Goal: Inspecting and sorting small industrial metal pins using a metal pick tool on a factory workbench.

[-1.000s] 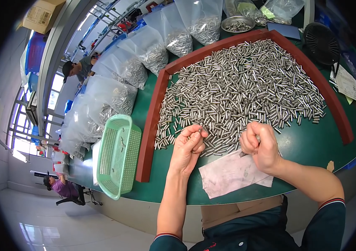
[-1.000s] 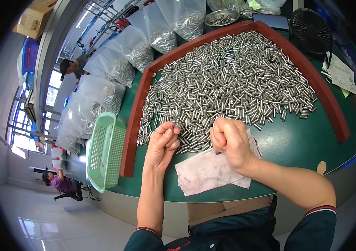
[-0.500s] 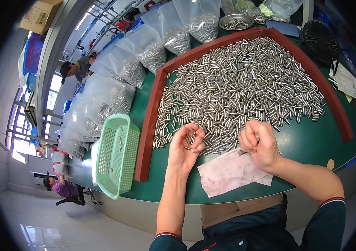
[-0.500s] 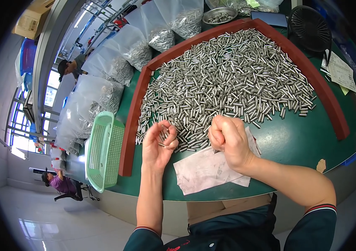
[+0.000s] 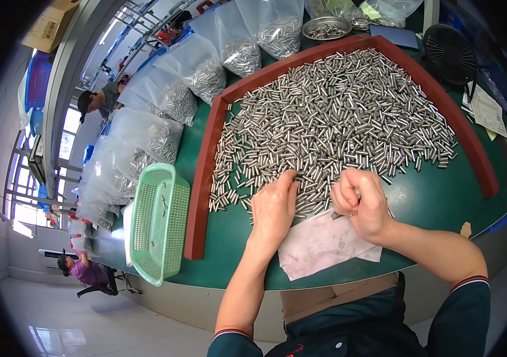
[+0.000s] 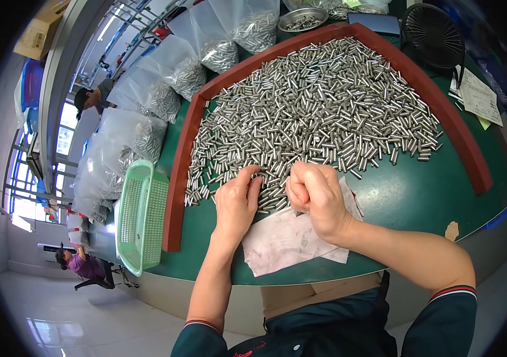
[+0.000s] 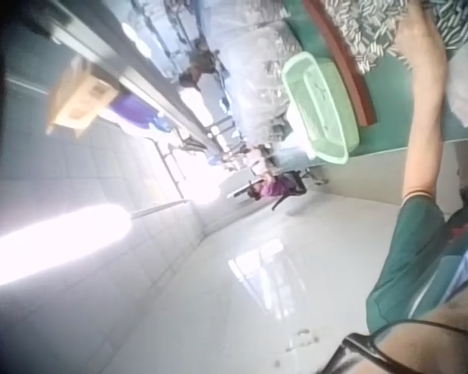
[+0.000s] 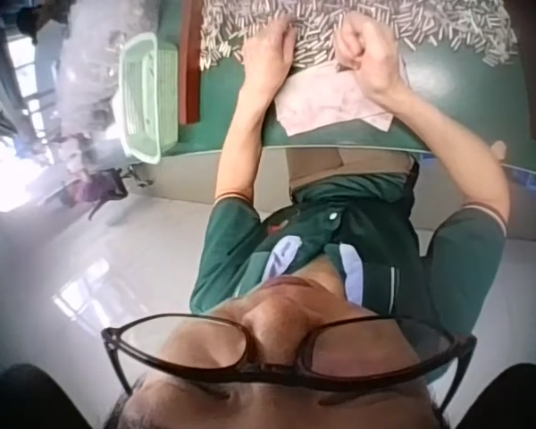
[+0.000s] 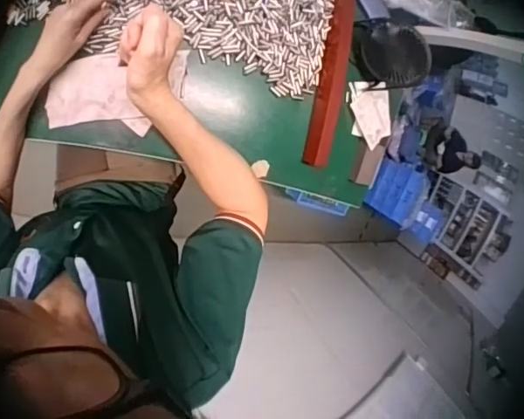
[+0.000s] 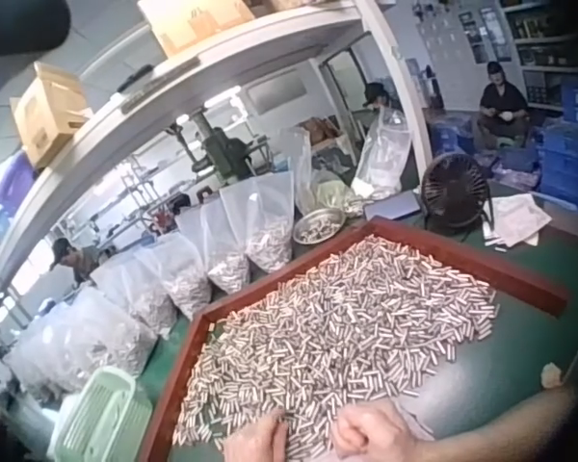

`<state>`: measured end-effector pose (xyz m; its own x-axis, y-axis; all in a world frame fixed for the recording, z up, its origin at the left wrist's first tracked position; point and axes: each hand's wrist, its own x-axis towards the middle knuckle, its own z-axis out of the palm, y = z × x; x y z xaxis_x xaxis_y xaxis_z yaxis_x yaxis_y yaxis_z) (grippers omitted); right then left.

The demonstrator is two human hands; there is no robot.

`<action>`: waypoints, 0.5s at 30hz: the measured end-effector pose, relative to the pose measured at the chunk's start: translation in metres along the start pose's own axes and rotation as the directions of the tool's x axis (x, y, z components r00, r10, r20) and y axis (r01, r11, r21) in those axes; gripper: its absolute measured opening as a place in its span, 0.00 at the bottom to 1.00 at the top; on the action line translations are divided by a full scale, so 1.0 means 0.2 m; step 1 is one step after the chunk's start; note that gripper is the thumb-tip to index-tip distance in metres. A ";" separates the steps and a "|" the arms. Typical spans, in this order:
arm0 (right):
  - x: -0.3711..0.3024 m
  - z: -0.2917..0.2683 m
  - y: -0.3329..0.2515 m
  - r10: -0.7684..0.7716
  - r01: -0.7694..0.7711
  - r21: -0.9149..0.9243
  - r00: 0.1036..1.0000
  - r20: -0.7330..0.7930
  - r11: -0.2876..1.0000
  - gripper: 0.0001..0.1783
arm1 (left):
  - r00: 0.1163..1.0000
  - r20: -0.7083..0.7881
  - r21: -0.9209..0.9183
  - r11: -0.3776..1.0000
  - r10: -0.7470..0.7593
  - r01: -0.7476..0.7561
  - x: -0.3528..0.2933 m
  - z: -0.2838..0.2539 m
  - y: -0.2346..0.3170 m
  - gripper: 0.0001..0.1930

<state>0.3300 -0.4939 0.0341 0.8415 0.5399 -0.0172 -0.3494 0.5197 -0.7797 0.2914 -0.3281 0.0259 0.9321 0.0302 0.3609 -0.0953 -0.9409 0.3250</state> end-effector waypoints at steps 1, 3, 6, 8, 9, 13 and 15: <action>0.00 0.00 0.00 0.002 -0.002 0.005 1.000 0.006 1.000 0.22 | 0.999 0.021 -0.011 0.999 -0.031 0.031 0.00 -0.01 0.00 0.06; 0.01 0.00 0.01 0.005 -0.006 0.012 1.000 0.014 1.000 0.22 | 0.996 0.050 -0.032 0.997 -0.067 0.069 0.01 -0.01 0.00 0.04; 0.01 0.00 0.00 0.003 -0.003 0.008 1.000 0.001 1.000 0.21 | 0.997 0.059 -0.047 0.997 -0.052 0.055 0.02 -0.01 0.00 0.03; -0.01 -0.03 -0.02 -0.056 0.056 -0.033 0.998 -0.019 0.998 0.19 | 1.000 0.009 -0.131 0.991 -0.027 0.028 0.02 0.04 0.01 0.03; -0.02 -0.04 -0.01 -0.055 0.053 -0.042 0.997 -0.047 0.998 0.18 | 0.996 0.012 -0.173 0.981 -0.087 0.088 0.02 0.04 0.03 0.03; 0.00 -0.02 0.03 -0.071 0.065 -0.092 0.996 -0.058 0.994 0.20 | 0.987 0.062 -0.128 0.979 -0.151 0.158 0.00 0.01 0.02 0.08; 0.02 0.03 0.06 -0.037 0.039 0.072 0.999 -0.028 0.997 0.19 | 0.997 -0.013 -0.146 0.986 -0.080 0.078 -0.02 -0.01 -0.01 0.07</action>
<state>0.3275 -0.4821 0.0284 0.8650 0.5017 -0.0053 -0.3448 0.5869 -0.7326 0.2876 -0.3252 0.0263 0.9323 0.1099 0.3445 -0.0726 -0.8764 0.4761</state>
